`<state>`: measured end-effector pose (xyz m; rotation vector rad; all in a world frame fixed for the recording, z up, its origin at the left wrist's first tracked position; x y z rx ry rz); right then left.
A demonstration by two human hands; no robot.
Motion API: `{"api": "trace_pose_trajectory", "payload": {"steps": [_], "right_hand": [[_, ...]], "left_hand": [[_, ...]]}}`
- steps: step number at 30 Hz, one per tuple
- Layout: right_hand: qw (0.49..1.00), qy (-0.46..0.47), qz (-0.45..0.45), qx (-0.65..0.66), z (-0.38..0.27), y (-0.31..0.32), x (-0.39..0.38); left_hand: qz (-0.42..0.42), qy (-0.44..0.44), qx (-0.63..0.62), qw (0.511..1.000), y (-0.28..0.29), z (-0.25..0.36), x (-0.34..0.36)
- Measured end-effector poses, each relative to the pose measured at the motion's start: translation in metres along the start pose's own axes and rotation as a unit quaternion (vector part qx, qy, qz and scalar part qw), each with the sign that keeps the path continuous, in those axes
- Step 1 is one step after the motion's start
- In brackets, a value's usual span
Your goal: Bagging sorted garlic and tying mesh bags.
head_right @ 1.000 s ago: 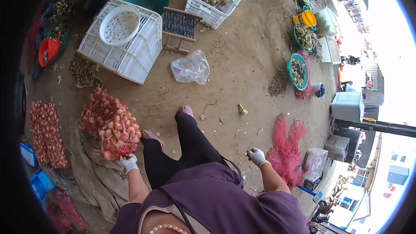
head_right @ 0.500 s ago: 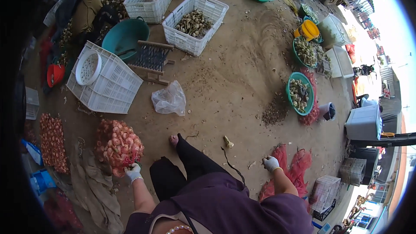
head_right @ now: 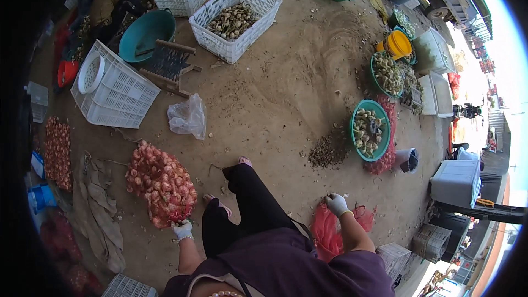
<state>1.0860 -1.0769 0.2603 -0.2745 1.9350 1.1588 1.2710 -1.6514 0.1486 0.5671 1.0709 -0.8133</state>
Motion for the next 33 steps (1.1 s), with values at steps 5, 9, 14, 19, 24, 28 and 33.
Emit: {"api": "trace_pose_trajectory", "payload": {"steps": [5,9,14,19,24,28,33], "right_hand": [[0.995,-0.044,0.004,0.090,0.060,0.073,0.087],[0.996,-0.016,0.029,-0.088,0.066,0.169,0.125],[0.984,0.017,0.099,-0.146,0.034,0.303,0.226],[0.968,0.181,0.157,-0.079,-0.063,0.403,0.354],[0.968,0.184,0.170,-0.027,-0.092,0.492,0.461],[0.985,0.103,0.088,-0.110,-0.051,0.551,0.499],[0.990,0.018,0.035,-0.132,0.021,0.640,0.540]], "left_hand": [[-0.035,-0.029,-0.011,0.999,-0.015,-0.073,-0.031],[0.001,-0.037,-0.067,0.997,-0.051,-0.147,-0.073],[0.038,0.075,-0.195,0.977,-0.094,-0.267,-0.120],[0.111,0.111,-0.209,0.965,-0.119,-0.407,-0.149],[0.228,0.077,-0.218,0.946,-0.181,-0.512,-0.199],[0.092,0.013,-0.246,0.965,-0.173,-0.537,-0.149],[0.079,0.009,-0.274,0.958,-0.210,-0.646,-0.167]]}}
Point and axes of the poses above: each hand's wrist, its own x-axis towards the middle knuckle, its own y-axis out of the back of the hand, z = x × y, the point moved 1 cm from there along x, towards the middle knuckle, and after that the axes turned 1 degree about -y, right-handed, at the moved point
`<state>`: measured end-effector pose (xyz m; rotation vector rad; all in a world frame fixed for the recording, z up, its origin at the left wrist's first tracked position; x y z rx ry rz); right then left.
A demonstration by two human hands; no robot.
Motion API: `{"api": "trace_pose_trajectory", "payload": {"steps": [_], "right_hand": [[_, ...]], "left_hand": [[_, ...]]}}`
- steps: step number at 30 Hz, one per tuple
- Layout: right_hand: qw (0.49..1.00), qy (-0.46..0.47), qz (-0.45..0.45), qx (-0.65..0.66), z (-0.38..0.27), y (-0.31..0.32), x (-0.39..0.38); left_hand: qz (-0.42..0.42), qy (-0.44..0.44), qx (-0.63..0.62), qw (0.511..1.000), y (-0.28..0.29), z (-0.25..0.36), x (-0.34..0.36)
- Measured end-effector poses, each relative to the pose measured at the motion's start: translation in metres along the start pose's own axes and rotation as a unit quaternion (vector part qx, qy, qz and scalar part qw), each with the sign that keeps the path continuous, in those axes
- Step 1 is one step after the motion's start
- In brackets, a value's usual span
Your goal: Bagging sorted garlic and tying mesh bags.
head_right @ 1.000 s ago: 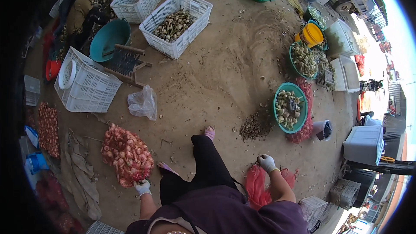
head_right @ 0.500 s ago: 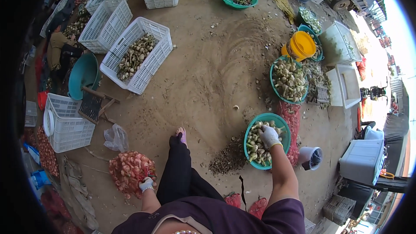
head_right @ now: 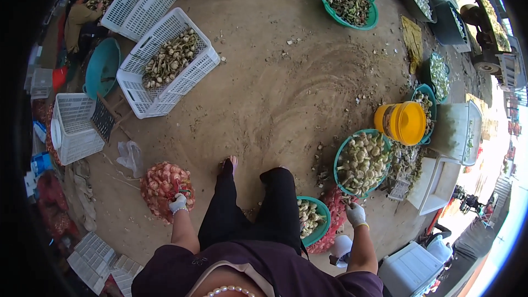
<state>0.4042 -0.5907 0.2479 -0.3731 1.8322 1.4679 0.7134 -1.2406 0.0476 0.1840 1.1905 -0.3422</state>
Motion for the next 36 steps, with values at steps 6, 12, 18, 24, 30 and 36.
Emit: {"api": "trace_pose_trajectory", "payload": {"steps": [6,12,18,24,30,36], "right_hand": [[0.985,-0.085,-0.060,0.139,0.020,0.106,0.107],[0.971,0.017,-0.081,0.226,-0.015,0.246,0.266],[0.990,-0.019,-0.063,0.121,-0.101,0.297,0.353],[0.955,0.086,-0.160,0.235,-0.191,0.188,0.393],[0.917,0.054,-0.245,0.309,-0.265,0.070,0.368],[0.882,-0.015,-0.278,0.380,-0.297,-0.033,0.362]], "left_hand": [[0.050,-0.021,-0.030,0.998,0.029,-0.171,-0.112],[-0.032,0.002,-0.063,0.998,0.061,-0.308,-0.217],[-0.069,0.117,0.144,0.980,0.086,-0.460,-0.250],[-0.131,0.021,0.521,0.843,0.151,-0.458,-0.251],[-0.181,-0.183,0.724,0.640,0.110,-0.437,-0.223],[-0.332,-0.492,0.787,0.168,0.011,-0.526,-0.181]]}}
Point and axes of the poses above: each hand's wrist, its own x-axis towards the middle knuckle, its own y-axis out of the back of the hand, z = x × y, the point moved 1 cm from there along x, towards the middle knuckle, and after that the axes turned 1 degree about -y, right-handed, at the moved point
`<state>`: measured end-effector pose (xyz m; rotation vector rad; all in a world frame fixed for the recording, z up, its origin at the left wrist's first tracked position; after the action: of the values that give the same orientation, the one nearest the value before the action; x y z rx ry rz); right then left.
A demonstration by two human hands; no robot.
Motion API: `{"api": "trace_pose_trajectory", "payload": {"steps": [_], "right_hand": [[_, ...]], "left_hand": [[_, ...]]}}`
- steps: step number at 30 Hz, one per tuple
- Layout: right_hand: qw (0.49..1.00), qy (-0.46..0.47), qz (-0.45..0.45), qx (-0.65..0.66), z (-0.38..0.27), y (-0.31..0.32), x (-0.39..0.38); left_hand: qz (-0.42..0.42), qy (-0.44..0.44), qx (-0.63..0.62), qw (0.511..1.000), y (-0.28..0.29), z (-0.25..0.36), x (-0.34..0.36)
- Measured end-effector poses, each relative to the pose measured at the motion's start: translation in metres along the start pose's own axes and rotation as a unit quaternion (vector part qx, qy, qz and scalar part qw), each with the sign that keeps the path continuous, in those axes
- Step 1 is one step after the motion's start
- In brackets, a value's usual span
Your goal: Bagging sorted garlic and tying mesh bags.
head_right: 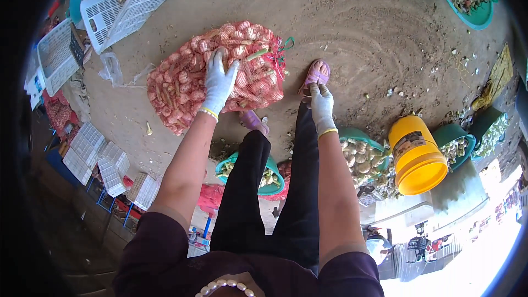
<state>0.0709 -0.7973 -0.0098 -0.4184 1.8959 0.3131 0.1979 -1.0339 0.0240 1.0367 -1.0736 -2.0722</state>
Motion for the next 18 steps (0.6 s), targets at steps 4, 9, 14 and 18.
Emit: {"api": "trace_pose_trajectory", "payload": {"steps": [4,9,14,18], "right_hand": [[0.997,-0.023,0.045,0.049,0.039,-0.033,0.055],[0.997,-0.064,0.004,0.053,0.058,-0.084,0.110],[0.980,-0.054,0.056,0.182,0.071,-0.100,0.118],[0.963,-0.046,0.134,0.228,0.071,-0.103,0.101]], "left_hand": [[-0.050,-0.118,0.188,0.974,-0.053,-0.007,0.040],[-0.041,-0.165,0.249,0.953,-0.071,-0.014,0.039],[0.000,-0.223,0.197,0.955,-0.073,-0.025,0.044],[-0.028,-0.228,0.181,0.956,-0.064,-0.030,0.046]]}}
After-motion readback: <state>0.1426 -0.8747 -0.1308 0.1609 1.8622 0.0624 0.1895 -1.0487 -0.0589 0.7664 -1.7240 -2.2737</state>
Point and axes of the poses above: each hand's wrist, its own x-axis towards the middle knuckle, its own y-axis out of the back of the hand, z = x × y, the point moved 1 cm from there along x, towards the middle knuckle, and after that the axes turned 1 degree about -y, right-handed, at the moved point
